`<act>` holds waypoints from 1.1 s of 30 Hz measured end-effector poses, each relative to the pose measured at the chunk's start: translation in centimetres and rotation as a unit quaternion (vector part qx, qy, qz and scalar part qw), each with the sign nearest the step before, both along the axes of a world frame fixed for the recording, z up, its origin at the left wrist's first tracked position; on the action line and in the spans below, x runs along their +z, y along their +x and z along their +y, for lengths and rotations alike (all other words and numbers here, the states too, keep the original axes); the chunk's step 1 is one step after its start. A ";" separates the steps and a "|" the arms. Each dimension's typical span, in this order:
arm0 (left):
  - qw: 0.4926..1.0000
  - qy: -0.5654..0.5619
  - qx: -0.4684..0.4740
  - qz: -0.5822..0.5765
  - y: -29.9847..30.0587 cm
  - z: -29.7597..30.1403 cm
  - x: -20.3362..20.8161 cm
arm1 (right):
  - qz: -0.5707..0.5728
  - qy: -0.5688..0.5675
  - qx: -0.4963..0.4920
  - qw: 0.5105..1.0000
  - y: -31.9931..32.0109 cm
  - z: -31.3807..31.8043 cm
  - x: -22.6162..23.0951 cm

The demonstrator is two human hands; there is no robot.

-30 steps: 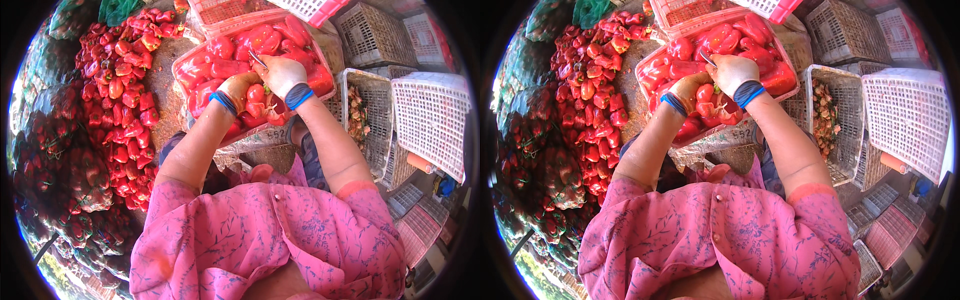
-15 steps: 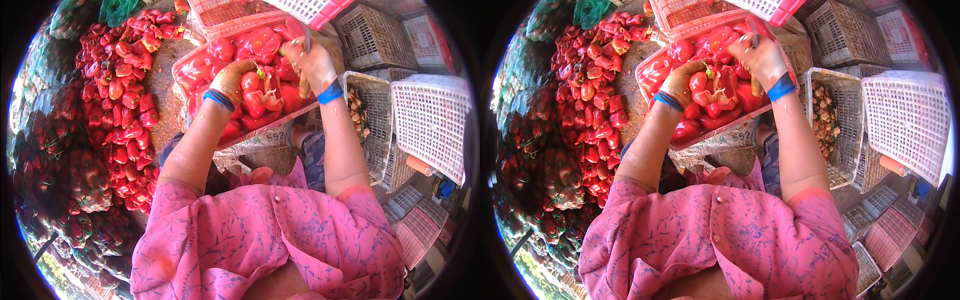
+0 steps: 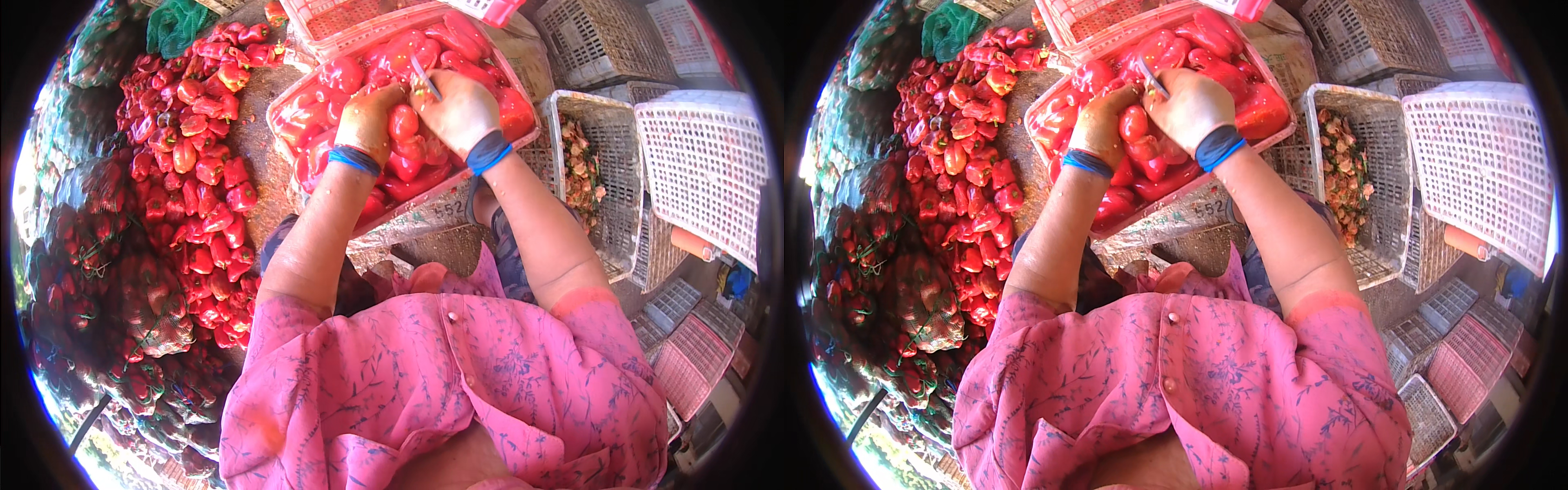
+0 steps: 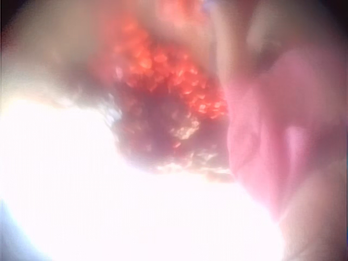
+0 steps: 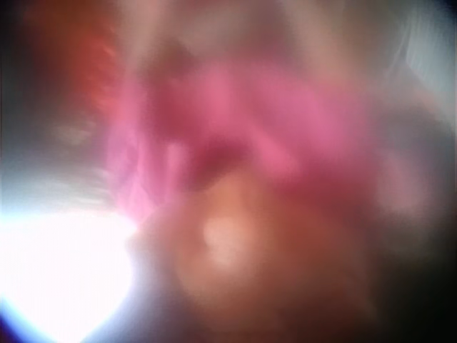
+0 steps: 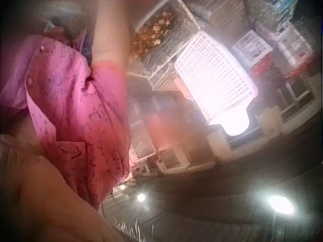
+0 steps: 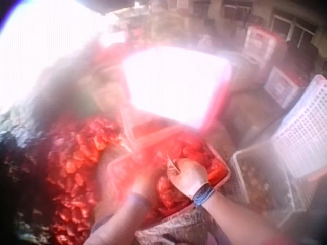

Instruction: The person trims the stems and cores from red peppers using a knife and places the processed peppers and stems into separate crates.

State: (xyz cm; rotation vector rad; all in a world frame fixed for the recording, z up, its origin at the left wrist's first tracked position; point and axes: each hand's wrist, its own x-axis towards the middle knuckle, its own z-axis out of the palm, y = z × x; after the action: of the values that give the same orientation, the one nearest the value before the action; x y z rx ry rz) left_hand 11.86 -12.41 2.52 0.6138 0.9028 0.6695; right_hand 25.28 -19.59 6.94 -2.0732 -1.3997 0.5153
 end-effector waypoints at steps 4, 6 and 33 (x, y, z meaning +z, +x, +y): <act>0.999 0.019 -0.025 -0.037 0.3 0.4 1.0 | 0.151 0.200 -0.082 0.965 5.5 -1.0 -0.7; 0.998 0.022 -0.024 -0.051 0.7 0.3 2.5 | 0.141 0.179 -0.179 0.957 10.1 -3.7 0.9; 0.435 0.694 -0.207 0.535 3.6 1.3 -4.0 | 0.338 0.169 -0.307 0.873 9.8 -7.9 2.1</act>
State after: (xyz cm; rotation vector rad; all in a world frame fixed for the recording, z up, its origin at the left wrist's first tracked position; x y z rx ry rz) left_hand 15.51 -11.06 -1.46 2.9579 1.0627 0.3460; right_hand 35.08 -27.47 9.01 -1.6666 -0.3558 0.5837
